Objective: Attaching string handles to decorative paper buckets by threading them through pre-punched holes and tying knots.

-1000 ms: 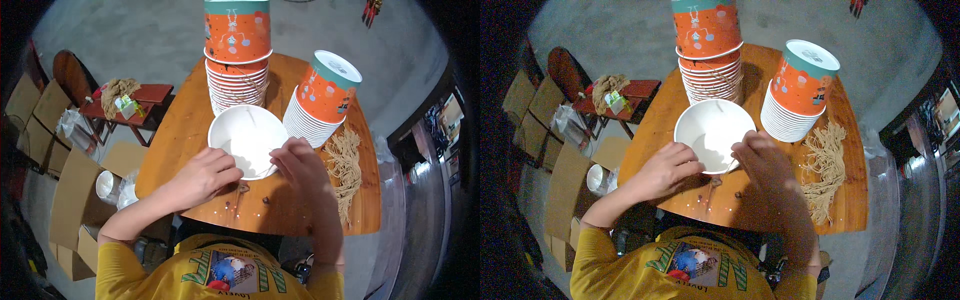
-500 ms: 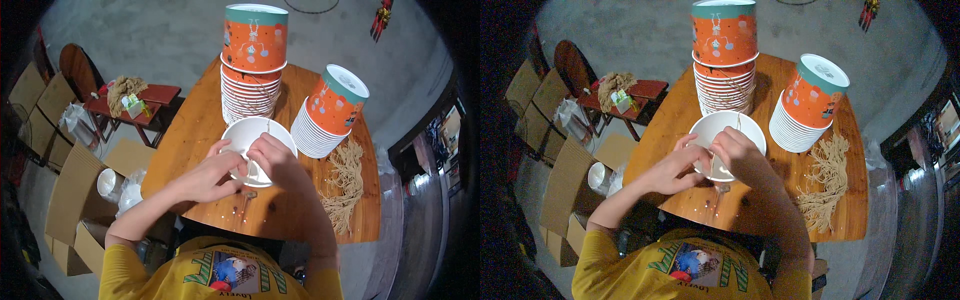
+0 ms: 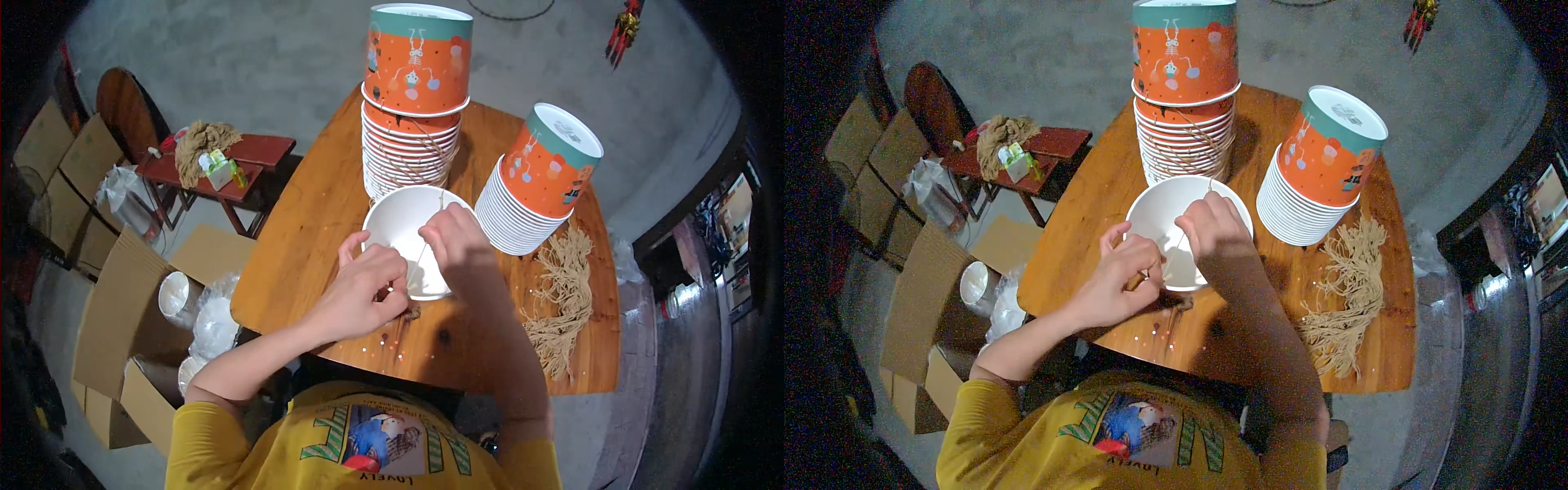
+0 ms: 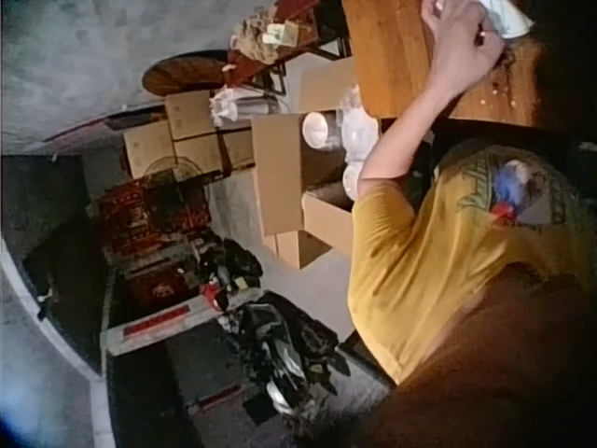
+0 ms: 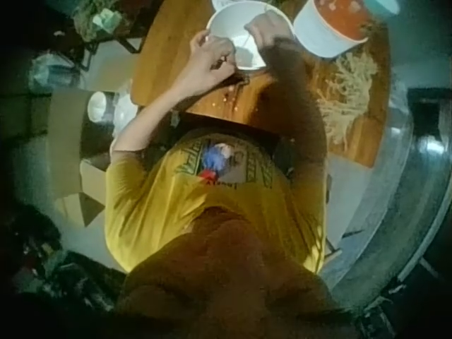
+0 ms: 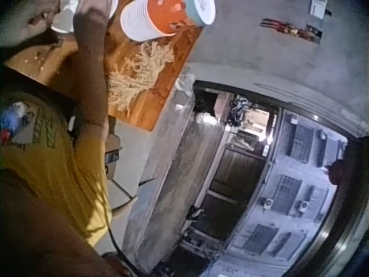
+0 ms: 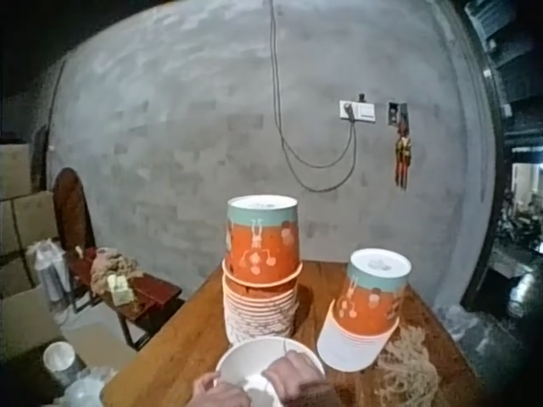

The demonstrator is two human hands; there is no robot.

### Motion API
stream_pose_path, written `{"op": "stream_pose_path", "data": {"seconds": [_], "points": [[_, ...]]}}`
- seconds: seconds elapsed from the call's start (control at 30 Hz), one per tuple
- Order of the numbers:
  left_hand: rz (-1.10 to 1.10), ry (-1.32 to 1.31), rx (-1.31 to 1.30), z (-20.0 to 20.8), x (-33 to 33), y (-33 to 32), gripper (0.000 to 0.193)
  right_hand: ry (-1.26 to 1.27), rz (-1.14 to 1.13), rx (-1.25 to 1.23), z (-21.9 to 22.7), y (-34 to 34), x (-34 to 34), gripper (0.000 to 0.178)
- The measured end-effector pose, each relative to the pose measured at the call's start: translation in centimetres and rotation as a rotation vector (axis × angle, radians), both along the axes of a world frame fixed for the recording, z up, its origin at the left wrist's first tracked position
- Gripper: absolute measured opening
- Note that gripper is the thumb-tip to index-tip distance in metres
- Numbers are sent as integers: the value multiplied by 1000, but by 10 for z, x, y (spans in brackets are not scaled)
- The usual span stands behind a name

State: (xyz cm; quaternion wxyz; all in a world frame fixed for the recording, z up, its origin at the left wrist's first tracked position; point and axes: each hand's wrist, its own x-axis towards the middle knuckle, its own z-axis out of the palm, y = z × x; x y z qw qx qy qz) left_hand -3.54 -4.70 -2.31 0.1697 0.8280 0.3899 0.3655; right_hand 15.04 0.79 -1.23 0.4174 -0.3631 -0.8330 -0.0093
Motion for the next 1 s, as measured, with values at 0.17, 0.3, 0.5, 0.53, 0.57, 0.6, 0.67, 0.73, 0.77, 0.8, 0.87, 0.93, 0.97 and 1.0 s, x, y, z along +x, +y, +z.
{"op": "stream_pose_path", "data": {"seconds": [0.17, 0.3, 0.5, 0.53, 0.57, 0.6, 0.67, 0.73, 0.77, 0.8, 0.87, 0.93, 0.97, 1.0], "points": [[-100, -43, -91, -7, -4, 1, 16, -42, 27, -59, -4, 1, 7, 16], [-230, -104, 155, -23, -8, 8, 19, -68, 26, -35, 4, 1, 8, 15], [-329, -46, 296, -19, -15, 16, 18, 79, 150, -84, 16, 6, 33, 6], [-355, -89, 289, -7, -16, 14, 17, 65, 149, -155, 20, 4, 46, 4], [-378, -132, 281, 7, -18, 12, 17, 50, 148, -226, 24, 0, 59, 2], [-396, -179, 274, 19, -19, 12, 18, 93, 197, -331, 23, -1, 71, 4], [-420, -188, 230, 34, -27, 18, 19, 258, 323, -769, 7, -12, 88, 11], [-448, -234, 126, 39, -35, 25, 18, 102, 375, -979, 7, -31, 90, 22], [-428, -257, 49, 41, -38, 29, 18, -78, 390, -857, 6, -39, 88, 25], [-408, -281, -28, 43, -43, 32, 17, -84, 387, -841, 7, -48, 79, 25], [-403, -440, -342, 48, -47, 35, 16, 187, 241, -1144, 12, -68, 56, 20], [-327, -562, -468, 59, -57, 39, 26, 74, 232, -1030, 13, -51, 46, 21], [-311, -629, -453, 72, -69, 43, 39, -37, 224, -929, 14, -38, 40, 23], [-256, -715, -232, 70, -84, 60, 46, 146, 278, -1044, 25, -31, 31, 24]]}}
